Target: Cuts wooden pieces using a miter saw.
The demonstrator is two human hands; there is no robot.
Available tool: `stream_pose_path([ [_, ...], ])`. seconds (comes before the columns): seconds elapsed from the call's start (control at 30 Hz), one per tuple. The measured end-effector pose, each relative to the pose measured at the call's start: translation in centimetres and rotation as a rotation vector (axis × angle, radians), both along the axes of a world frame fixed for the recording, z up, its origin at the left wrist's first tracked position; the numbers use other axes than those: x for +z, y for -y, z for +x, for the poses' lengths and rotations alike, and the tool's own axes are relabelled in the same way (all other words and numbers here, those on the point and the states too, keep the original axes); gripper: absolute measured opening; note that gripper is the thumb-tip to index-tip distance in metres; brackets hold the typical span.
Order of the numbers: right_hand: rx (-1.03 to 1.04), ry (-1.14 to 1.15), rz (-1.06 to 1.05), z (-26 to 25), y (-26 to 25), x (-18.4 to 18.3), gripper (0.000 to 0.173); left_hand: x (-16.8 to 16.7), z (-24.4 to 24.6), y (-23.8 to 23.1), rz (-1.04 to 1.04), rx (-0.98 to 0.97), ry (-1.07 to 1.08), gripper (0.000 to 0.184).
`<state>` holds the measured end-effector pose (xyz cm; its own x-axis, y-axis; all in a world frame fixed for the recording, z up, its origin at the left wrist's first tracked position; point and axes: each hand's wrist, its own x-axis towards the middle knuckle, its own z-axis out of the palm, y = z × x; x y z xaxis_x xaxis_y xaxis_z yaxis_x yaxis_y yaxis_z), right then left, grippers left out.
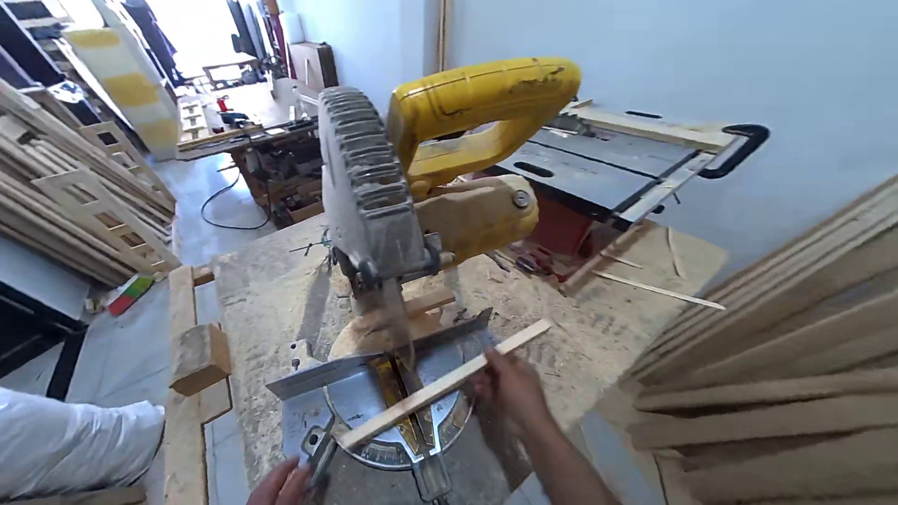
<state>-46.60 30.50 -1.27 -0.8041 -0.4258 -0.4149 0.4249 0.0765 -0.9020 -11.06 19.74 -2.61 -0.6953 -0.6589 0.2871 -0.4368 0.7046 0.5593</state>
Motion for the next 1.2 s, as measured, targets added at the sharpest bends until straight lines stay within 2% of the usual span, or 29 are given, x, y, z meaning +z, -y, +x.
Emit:
stream_pose_path([
  [0.03,0.034,0.079,-0.043,2.8,0.4,0.1,0.030,0.5,-1.3,0.6,-0.038,-0.004,0.025,0.068],
  [0.1,0.095,0.245,-0.089,7.0,1.9,-0.3,0.032,1.1,-3.3,2.3,-0.114,0.020,0.230,0.065],
  [0.17,0.204,0.348,-0.058,8.6,3.0,-0.6,0.036,1.2,-4.1,4.8,-0.072,0.049,0.512,0.054],
  [0.2,0.302,0.326,0.016,8.4,3.0,-0.2,0.038,0.9,-3.9,6.3,-0.032,0.051,0.598,0.052],
  [0.23,0.402,0.227,0.106,7.8,2.4,0.9,0.038,0.7,-3.4,7.9,0.000,0.055,0.652,0.053],
  [0.3,0.469,-0.187,0.219,5.8,0.2,5.2,0.037,0.5,-1.8,11.2,0.053,0.062,0.708,0.059],
  [0.33,0.398,-0.443,0.217,4.7,-1.4,7.7,0.035,0.2,-1.1,12.9,0.061,0.071,0.731,0.062],
  [0.4,0.160,-0.912,0.053,2.9,-4.2,14.1,0.030,-0.5,-0.4,15.6,0.075,0.087,0.791,0.068],
  [0.47,0.004,-1.339,-0.053,1.3,-4.6,22.1,0.035,-0.7,-0.8,17.4,0.093,0.095,0.851,0.069],
  [0.5,-0.037,-1.553,-0.022,0.3,-3.9,25.8,0.042,-0.6,-1.2,18.0,0.104,0.099,0.874,0.069],
  [0.57,-0.002,-1.813,0.269,-0.8,-0.9,31.7,0.066,-0.2,-1.8,18.6,0.129,0.099,0.925,0.070],
  [0.63,0.269,-1.853,0.543,-1.7,3.0,34.7,0.074,0.1,-2.1,18.6,0.147,0.100,0.950,0.070],
  [0.67,0.405,-1.831,0.630,-2.1,4.8,34.9,0.067,0.0,-2.1,18.6,0.148,0.103,0.940,0.070],
  [0.73,0.544,-1.808,0.787,-2.2,7.1,34.6,0.045,-0.2,-2.4,18.3,0.138,0.092,0.863,0.069],
  [0.8,0.674,-1.779,0.929,-1.0,7.3,35.1,0.040,-0.4,-3.1,17.7,0.131,0.069,0.815,0.067],
  [0.87,0.873,-1.718,1.054,0.7,6.6,35.3,0.042,-0.2,-3.7,17.0,0.131,0.061,0.834,0.068],
  [0.93,1.044,-1.640,1.094,2.1,4.8,33.8,0.036,-0.3,-3.9,16.9,0.135,0.065,0.842,0.069],
  [1.0,1.025,-1.697,1.033,2.9,2.2,30.7,0.027,-0.5,-3.7,16.9,0.125,0.066,0.820,0.067],
  [1.1,0.757,-1.915,0.899,3.9,-1.5,25.4,0.019,-0.9,-3.6,16.9,0.120,0.072,0.780,0.061],
  [1.2,0.613,-2.035,0.732,4.7,-3.2,21.8,0.018,-1.2,-3.4,17.0,0.120,0.090,0.786,0.060],
])
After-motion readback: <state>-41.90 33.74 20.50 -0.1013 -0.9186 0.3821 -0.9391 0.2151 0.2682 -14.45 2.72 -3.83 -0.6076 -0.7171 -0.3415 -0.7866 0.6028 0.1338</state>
